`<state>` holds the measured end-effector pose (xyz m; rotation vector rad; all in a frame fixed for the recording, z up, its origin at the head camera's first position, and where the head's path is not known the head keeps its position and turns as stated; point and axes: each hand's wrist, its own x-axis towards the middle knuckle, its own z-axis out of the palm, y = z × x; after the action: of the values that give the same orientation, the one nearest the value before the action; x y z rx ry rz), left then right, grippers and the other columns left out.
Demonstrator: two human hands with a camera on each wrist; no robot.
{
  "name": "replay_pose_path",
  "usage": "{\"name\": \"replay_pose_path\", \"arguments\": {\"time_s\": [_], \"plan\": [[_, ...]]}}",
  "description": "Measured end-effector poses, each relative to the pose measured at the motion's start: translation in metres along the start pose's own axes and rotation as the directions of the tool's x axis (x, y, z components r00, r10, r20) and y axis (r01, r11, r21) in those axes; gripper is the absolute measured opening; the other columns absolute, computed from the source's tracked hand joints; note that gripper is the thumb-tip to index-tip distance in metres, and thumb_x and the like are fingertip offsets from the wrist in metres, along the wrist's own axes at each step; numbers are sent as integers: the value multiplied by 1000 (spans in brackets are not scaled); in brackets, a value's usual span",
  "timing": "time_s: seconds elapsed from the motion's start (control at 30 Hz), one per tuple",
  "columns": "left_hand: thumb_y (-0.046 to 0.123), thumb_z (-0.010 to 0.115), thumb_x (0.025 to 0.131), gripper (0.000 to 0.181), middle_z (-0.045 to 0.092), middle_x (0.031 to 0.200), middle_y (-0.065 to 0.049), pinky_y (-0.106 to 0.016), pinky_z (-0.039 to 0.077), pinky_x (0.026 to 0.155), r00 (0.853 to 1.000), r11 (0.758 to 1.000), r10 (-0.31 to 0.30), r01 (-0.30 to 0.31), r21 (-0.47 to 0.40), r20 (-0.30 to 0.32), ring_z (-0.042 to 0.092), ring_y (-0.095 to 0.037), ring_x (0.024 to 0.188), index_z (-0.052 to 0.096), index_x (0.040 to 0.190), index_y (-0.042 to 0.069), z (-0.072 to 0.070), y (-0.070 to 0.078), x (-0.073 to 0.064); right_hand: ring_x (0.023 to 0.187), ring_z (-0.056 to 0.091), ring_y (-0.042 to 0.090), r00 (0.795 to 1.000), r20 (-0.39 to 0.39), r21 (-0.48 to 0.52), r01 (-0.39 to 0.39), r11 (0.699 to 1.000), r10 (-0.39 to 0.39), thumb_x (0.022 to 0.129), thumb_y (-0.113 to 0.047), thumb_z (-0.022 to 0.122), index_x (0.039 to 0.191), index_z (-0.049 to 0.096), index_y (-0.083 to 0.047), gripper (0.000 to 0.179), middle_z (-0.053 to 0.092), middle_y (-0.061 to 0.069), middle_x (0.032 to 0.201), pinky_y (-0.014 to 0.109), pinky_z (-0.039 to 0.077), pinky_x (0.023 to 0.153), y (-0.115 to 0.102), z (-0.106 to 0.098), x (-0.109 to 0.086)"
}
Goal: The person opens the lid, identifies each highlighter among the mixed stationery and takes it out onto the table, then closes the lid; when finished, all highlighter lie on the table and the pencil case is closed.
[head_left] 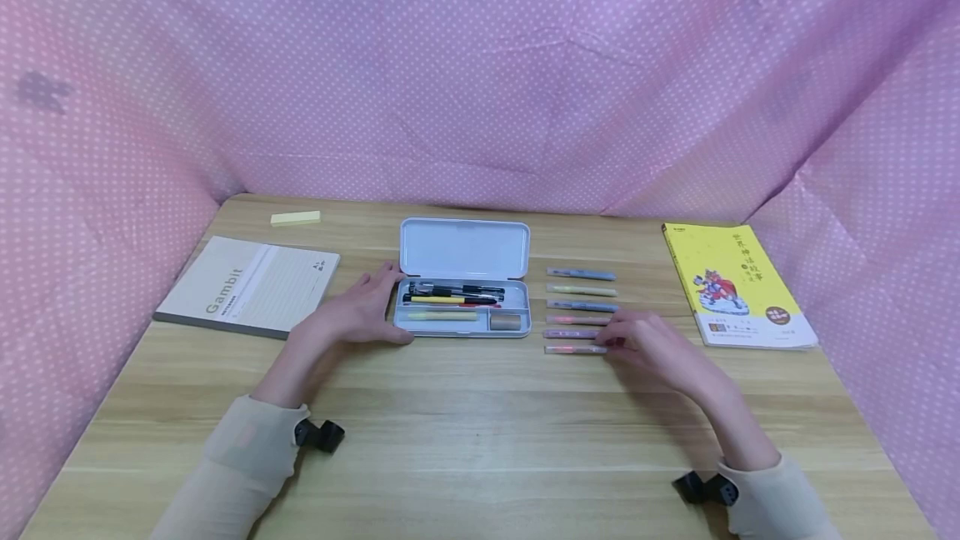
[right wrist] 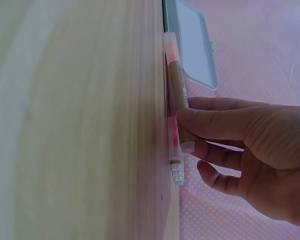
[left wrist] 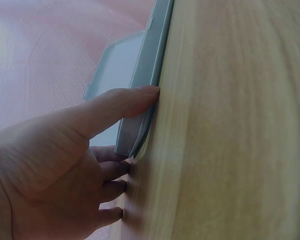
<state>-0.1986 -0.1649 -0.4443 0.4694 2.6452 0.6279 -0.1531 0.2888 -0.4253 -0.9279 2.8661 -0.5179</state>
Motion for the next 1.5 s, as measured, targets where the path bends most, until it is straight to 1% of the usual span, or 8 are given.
{"name": "replay_pose_path", "arguments": {"time_s": [0.23, 0.43, 0.67, 1.1, 1.4, 1.5], "plan": [[48, 82, 77, 105, 12, 170, -31, -66, 14, 128, 1000, 1000, 10, -10, -2, -7, 16, -57, 154, 29, 154, 2, 0, 0, 0, 86, 69, 7, 1000, -15, -9, 4, 1000, -4, 83, 1, 80, 97, 80, -17, 23, 75, -7, 95, 29, 62, 76, 1, 2, 0], [47, 82, 77, 103, 12, 170, -31, -65, 13, 129, 1000, 1000, 16, -16, -5, -8, 16, -56, 154, 30, 154, 3, 0, 1, 0, 85, 68, 6, 1000, -11, -10, -1, 1000, 1, 82, 0, 82, 97, 79, -18, 24, 75, -8, 94, 28, 61, 76, 1, 3, 0], [47, 82, 78, 103, 10, 170, -32, -65, 13, 129, 1000, 1000, 14, -14, 1, -4, 14, -56, 155, 29, 154, 2, -1, 2, -1, 86, 68, 5, 1000, -1, -5, -21, 1000, 21, 83, -1, 81, 97, 79, -20, 24, 76, -10, 94, 30, 61, 77, 0, 3, 0], [45, 82, 78, 103, 13, 169, -33, -64, 13, 129, 999, 1000, 29, -29, 4, -15, 16, -55, 155, 30, 154, 0, -1, 1, -1, 87, 69, 6, 998, 20, -12, -59, 998, 59, 83, -3, 81, 97, 79, -22, 24, 76, -11, 94, 32, 62, 80, -1, 3, 0], [45, 82, 77, 101, 16, 168, -32, -64, 13, 130, 999, 999, 38, -38, -2, -21, 18, -55, 155, 31, 153, 1, -1, 2, -1, 88, 69, 6, 997, 27, -13, -67, 998, 68, 83, -1, 81, 97, 79, -22, 25, 76, -11, 95, 34, 63, 81, -2, 2, 0], [44, 82, 77, 101, 15, 169, -32, -63, 12, 130, 999, 999, 33, -33, -2, -20, 18, -54, 155, 31, 153, 1, -1, 2, -1, 89, 70, 7, 997, 27, -18, -66, 998, 66, 84, -1, 81, 97, 79, -22, 25, 76, -10, 94, 34, 63, 81, -2, 2, 0]]}}
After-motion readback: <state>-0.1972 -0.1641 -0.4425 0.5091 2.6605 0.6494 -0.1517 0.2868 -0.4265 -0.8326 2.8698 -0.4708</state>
